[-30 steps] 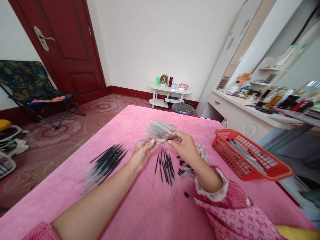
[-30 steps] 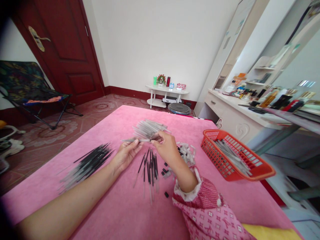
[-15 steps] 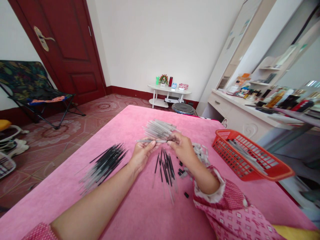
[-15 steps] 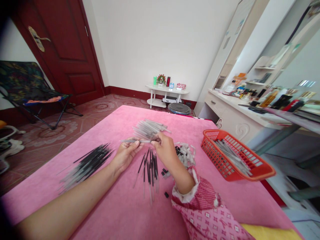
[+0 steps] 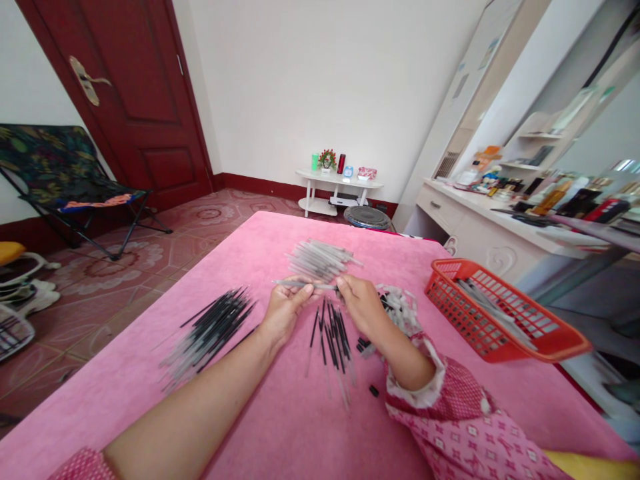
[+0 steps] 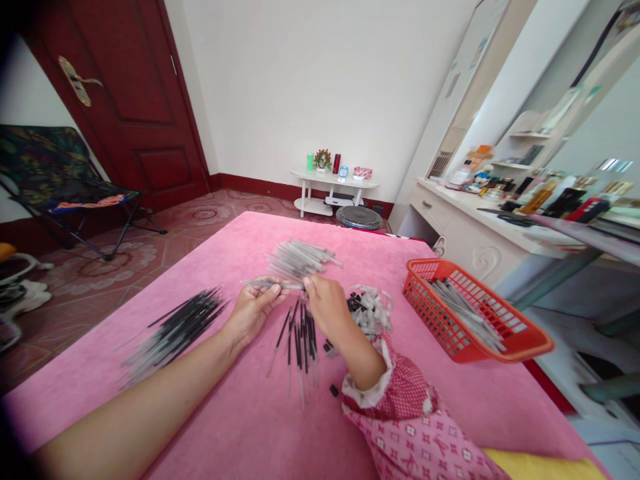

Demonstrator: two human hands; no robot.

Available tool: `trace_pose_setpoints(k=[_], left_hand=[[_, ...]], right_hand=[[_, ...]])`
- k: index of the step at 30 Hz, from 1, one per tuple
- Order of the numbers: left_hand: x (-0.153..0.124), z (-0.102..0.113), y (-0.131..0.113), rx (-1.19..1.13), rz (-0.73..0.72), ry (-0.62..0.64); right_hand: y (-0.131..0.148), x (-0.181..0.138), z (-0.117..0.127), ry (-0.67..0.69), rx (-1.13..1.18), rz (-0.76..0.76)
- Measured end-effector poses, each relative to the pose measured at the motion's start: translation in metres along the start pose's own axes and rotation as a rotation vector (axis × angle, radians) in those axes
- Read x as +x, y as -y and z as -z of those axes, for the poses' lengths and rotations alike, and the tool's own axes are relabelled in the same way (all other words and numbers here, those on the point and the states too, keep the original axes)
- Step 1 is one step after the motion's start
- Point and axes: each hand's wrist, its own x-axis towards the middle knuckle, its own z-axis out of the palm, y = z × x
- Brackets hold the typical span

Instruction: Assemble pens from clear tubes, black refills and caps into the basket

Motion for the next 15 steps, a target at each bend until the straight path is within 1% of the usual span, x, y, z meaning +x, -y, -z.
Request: trace_pose_setpoints(k=[6, 11, 15], left_hand=[[0.0046, 0.0055, 0.0002, -0.042, -0.015, -0.021], [0.0048, 0.0061, 0.0001, -0.042, -0.005, -0.004], [0.0038, 0.0044, -0.0007, -0.041, 0.013, -0.010]], right_hand=[[-0.0056, 0.0038, -0.0004, 0.007, 0.196, 0.004], [-0.0035, 0.0016, 0.0020, 0.094, 0.150, -0.010], [-0.0012, 0.0018, 0.0034, 0.021, 0.089, 0.007]])
